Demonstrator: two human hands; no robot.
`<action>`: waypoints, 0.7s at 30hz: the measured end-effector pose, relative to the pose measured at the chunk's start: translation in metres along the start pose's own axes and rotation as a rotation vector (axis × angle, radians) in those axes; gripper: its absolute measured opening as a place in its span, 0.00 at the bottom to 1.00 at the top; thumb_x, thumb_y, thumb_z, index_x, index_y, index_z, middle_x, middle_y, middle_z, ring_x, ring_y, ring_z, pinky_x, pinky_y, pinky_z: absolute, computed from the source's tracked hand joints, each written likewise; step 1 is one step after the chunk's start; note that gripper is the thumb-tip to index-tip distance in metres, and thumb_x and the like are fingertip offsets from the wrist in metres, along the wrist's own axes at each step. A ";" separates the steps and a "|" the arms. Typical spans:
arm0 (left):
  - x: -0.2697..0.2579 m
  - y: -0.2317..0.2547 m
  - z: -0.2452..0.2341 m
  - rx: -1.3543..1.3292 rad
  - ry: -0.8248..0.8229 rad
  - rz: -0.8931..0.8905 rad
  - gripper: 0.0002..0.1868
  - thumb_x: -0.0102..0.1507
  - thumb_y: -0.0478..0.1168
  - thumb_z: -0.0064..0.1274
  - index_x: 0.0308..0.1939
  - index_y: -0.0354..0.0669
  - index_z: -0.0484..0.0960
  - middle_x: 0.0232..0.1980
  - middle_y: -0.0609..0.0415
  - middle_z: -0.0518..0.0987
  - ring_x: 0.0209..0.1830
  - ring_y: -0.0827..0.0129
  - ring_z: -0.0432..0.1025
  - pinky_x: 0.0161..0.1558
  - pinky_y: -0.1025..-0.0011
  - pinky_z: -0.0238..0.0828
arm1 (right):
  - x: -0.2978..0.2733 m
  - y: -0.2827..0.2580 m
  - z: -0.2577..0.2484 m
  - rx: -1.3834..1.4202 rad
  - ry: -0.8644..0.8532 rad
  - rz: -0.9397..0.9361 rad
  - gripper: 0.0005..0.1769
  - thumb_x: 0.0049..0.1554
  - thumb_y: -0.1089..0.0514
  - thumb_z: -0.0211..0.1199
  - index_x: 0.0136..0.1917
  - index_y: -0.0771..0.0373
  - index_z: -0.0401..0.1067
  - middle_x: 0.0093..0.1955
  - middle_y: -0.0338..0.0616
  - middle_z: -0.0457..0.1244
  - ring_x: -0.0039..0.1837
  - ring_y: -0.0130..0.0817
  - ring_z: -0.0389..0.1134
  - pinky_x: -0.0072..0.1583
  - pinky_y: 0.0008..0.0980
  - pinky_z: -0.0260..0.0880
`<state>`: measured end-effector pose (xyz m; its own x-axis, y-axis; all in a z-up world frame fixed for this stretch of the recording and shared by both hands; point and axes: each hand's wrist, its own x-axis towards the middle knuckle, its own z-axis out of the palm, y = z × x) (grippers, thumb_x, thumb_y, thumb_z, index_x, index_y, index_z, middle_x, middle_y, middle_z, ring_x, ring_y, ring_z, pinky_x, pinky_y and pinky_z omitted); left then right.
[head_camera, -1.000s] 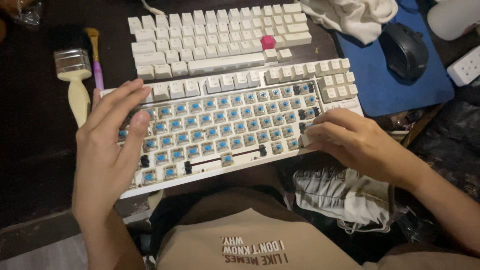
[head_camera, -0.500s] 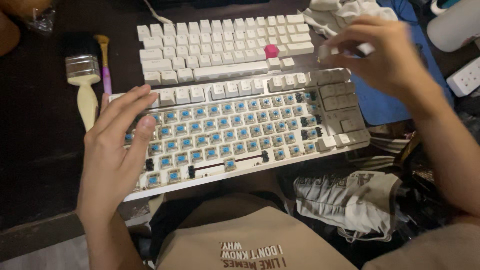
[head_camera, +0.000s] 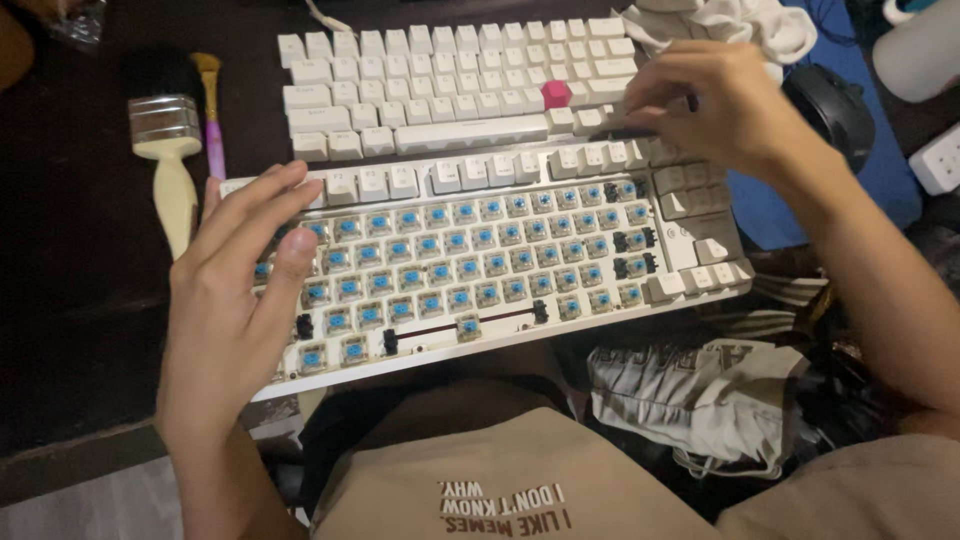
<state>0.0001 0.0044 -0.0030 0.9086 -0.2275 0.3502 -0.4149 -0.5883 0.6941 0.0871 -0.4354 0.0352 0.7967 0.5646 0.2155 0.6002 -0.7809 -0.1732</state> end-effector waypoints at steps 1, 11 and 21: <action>-0.001 0.000 0.000 0.002 0.003 -0.002 0.18 0.75 0.43 0.45 0.62 0.37 0.81 0.67 0.45 0.78 0.73 0.52 0.69 0.80 0.45 0.45 | -0.007 -0.006 -0.008 0.004 0.013 0.023 0.10 0.58 0.66 0.73 0.54 0.63 0.80 0.50 0.45 0.71 0.50 0.35 0.72 0.52 0.31 0.74; 0.002 0.007 -0.001 0.009 0.034 0.015 0.18 0.74 0.45 0.45 0.60 0.37 0.80 0.64 0.43 0.78 0.69 0.51 0.70 0.78 0.45 0.49 | -0.092 -0.102 -0.028 0.086 -0.242 0.103 0.21 0.44 0.53 0.76 0.52 0.57 0.79 0.51 0.38 0.70 0.55 0.35 0.70 0.55 0.36 0.73; 0.001 0.009 -0.001 0.022 0.021 0.016 0.17 0.77 0.44 0.45 0.62 0.37 0.81 0.66 0.43 0.78 0.71 0.51 0.70 0.80 0.47 0.50 | -0.092 -0.099 -0.021 0.148 -0.189 0.084 0.15 0.49 0.60 0.71 0.50 0.65 0.77 0.47 0.43 0.70 0.47 0.38 0.74 0.49 0.33 0.77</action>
<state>-0.0025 -0.0003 0.0038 0.9006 -0.2210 0.3743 -0.4279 -0.6015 0.6746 -0.0471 -0.4155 0.0532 0.8351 0.5499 0.0129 0.5237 -0.7877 -0.3246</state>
